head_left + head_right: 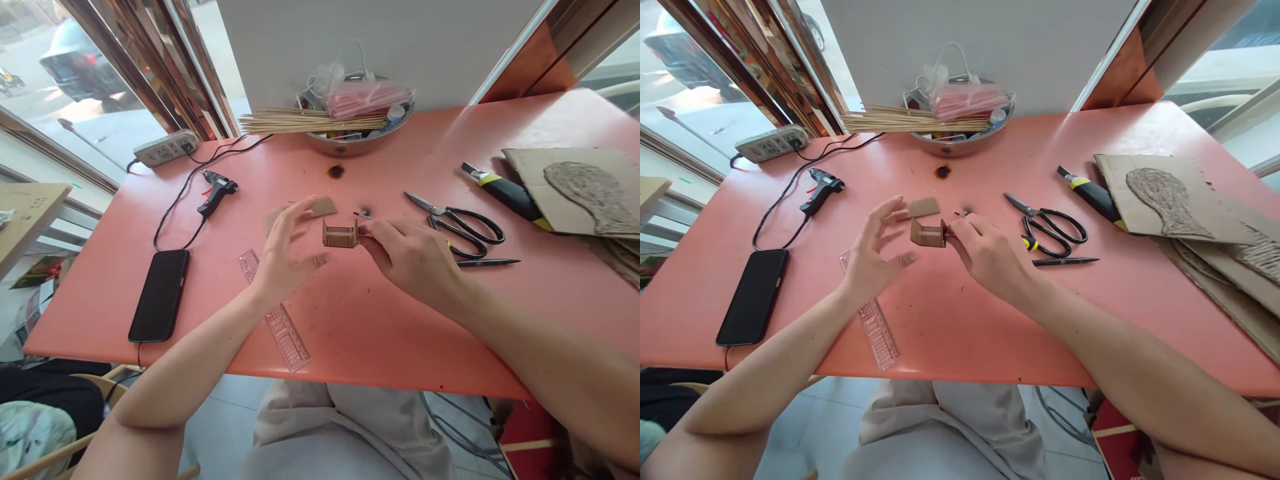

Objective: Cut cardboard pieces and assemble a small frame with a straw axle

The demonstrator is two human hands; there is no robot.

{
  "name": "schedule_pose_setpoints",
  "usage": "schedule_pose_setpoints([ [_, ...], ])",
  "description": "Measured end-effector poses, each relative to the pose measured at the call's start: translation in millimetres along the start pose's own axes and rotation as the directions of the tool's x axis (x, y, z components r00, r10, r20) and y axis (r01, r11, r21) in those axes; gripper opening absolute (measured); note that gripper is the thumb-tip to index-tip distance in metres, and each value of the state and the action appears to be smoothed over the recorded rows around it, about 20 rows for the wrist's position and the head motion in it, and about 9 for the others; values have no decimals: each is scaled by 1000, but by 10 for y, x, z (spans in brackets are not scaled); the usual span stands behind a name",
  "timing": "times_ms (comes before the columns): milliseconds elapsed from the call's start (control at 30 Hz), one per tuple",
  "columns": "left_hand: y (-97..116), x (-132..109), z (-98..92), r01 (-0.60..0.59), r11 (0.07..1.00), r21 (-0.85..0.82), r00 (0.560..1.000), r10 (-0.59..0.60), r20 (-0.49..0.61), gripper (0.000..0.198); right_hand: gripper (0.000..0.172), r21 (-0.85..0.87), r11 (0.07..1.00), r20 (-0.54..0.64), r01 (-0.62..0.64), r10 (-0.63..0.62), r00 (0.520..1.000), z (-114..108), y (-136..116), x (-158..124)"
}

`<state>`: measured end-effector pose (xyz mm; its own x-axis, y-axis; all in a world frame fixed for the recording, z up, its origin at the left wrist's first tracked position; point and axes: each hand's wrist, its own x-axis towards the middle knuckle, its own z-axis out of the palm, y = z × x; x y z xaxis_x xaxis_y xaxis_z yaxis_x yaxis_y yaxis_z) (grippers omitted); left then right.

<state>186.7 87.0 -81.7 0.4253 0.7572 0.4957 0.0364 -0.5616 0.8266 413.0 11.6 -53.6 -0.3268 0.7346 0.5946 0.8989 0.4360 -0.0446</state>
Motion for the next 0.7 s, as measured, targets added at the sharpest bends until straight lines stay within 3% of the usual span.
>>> schedule_pose_setpoints([
  [100, 42, -16, -24, -274, 897, 348, 958, 286, 17, 29, 32, -150, 987, -7, 57, -58, 998, 2, -49, -37],
  [167, 94, -24, -24, -346, 799, 492, 928, 367, 57, 12, 33, -163, 983, 14, 88, -87, 996, 2, -92, -38],
  [267, 176, -42, 17, -333, 745, 578, 929, 365, 64, 14, 34, -78, 993, 47, 88, -84, 995, 6, -156, -43],
  [433, 261, -58, 93, -297, 811, 504, 951, 301, 76, 26, 31, 139, 990, 92, 5, -18, 996, 17, -249, -88],
  [700, 306, -102, 136, -325, 746, 581, 940, 324, 109, 30, 24, 274, 961, 137, -48, 11, 991, 52, -286, -107],
])
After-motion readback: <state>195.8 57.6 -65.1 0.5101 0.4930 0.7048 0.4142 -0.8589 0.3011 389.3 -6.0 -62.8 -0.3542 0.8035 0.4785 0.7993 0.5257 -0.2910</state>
